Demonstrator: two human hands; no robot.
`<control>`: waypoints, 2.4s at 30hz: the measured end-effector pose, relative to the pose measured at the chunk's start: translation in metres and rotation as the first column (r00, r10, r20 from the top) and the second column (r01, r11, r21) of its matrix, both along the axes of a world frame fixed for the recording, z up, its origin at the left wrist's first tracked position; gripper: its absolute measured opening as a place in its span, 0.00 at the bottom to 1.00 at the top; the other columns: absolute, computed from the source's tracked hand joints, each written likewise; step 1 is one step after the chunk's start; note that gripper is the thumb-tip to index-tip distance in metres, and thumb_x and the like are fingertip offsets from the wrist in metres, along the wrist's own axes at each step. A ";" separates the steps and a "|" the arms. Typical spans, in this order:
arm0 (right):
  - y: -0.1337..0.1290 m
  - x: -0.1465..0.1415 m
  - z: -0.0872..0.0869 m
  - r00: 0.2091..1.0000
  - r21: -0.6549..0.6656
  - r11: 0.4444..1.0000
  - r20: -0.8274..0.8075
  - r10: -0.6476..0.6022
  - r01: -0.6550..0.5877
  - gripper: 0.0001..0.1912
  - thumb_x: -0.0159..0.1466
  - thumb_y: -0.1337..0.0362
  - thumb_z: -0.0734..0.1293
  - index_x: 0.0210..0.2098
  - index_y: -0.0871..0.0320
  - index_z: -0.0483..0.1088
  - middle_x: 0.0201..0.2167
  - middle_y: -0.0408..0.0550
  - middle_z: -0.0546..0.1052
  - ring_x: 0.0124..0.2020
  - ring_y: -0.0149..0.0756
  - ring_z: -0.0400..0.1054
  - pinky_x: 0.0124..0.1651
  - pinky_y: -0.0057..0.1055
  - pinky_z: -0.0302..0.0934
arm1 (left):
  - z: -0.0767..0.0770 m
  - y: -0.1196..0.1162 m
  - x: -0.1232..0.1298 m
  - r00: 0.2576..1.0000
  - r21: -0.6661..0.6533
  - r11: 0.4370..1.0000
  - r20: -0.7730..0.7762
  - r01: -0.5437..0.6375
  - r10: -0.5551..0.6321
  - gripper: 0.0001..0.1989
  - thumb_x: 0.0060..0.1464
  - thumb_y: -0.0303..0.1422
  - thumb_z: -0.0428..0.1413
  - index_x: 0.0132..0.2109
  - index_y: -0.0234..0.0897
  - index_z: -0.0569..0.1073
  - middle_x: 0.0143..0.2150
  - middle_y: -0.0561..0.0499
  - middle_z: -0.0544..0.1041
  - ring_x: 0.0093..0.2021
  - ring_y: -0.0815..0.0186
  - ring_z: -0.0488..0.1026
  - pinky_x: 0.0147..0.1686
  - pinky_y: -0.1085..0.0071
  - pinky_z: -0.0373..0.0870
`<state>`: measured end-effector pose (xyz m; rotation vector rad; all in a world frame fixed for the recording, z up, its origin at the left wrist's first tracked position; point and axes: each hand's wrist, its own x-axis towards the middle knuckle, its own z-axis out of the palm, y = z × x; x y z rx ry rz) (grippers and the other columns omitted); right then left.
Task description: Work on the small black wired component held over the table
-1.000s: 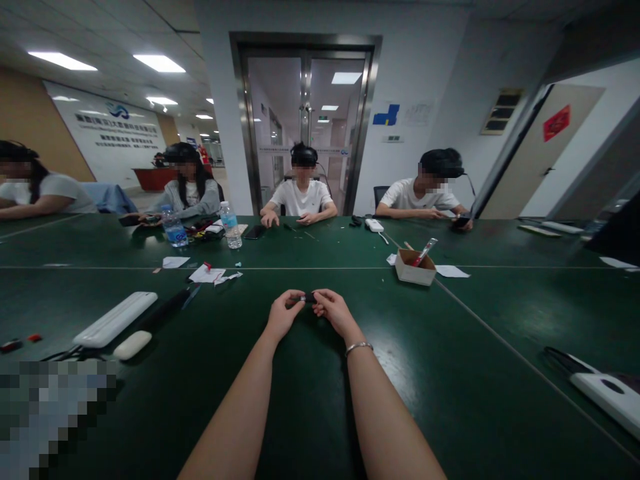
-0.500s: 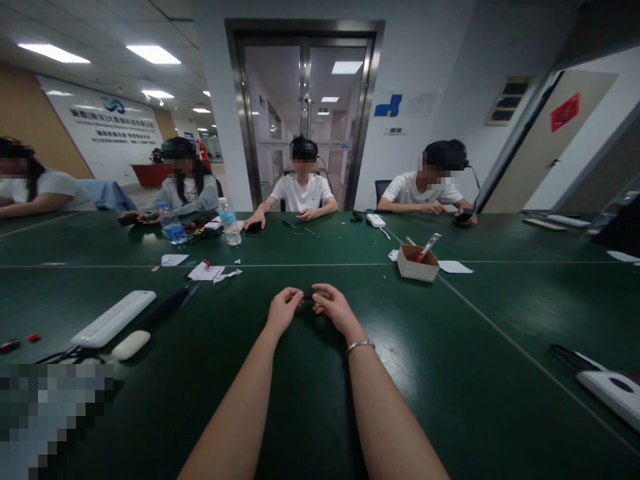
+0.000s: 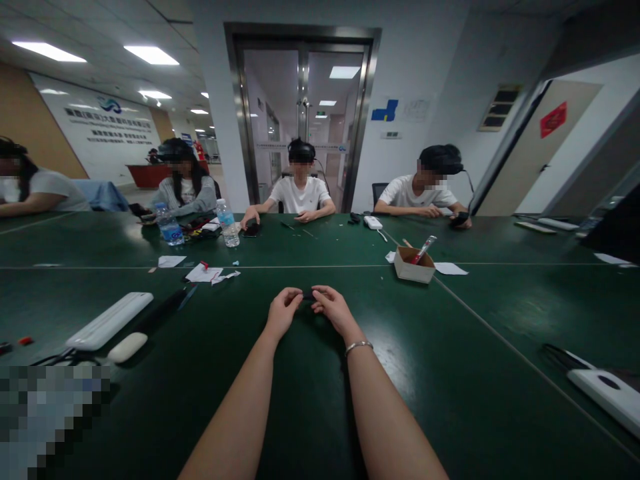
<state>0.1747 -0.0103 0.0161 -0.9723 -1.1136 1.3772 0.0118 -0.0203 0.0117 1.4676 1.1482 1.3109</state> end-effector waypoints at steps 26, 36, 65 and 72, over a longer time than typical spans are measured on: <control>-0.006 0.004 0.006 0.998 -0.021 0.998 0.012 0.060 -0.060 0.21 0.52 0.67 0.70 0.46 0.55 0.67 0.31 0.42 0.72 0.19 0.24 0.67 0.17 0.21 0.59 | -0.001 0.002 0.001 0.998 0.022 1.000 -0.064 -0.021 0.023 0.13 0.52 0.39 0.56 0.41 0.37 0.75 0.39 0.47 0.77 0.39 0.63 0.74 0.40 0.67 0.69; -0.010 0.005 0.008 0.996 -0.027 0.996 0.011 0.089 -0.089 0.18 0.53 0.66 0.69 0.44 0.58 0.67 0.28 0.42 0.73 0.17 0.24 0.66 0.18 0.21 0.59 | 0.000 -0.003 0.001 1.000 0.017 1.000 -0.017 -0.020 0.020 0.14 0.51 0.40 0.57 0.41 0.35 0.74 0.38 0.47 0.77 0.39 0.63 0.74 0.40 0.67 0.69; -0.008 0.003 0.003 0.991 0.009 0.997 0.105 0.082 -0.083 0.18 0.56 0.58 0.67 0.45 0.58 0.66 0.27 0.42 0.73 0.16 0.24 0.65 0.19 0.23 0.61 | -0.002 0.000 0.001 0.999 0.024 0.999 0.047 -0.022 0.020 0.13 0.51 0.38 0.57 0.40 0.35 0.75 0.38 0.46 0.77 0.39 0.63 0.74 0.41 0.66 0.69; -0.010 0.004 0.004 0.989 0.072 0.990 0.094 0.116 -0.123 0.23 0.52 0.61 0.70 0.47 0.57 0.67 0.25 0.39 0.73 0.16 0.24 0.64 0.19 0.23 0.60 | 0.002 -0.004 0.000 0.997 0.018 0.999 0.076 -0.027 0.025 0.12 0.49 0.37 0.58 0.39 0.36 0.75 0.38 0.46 0.78 0.40 0.62 0.74 0.42 0.65 0.69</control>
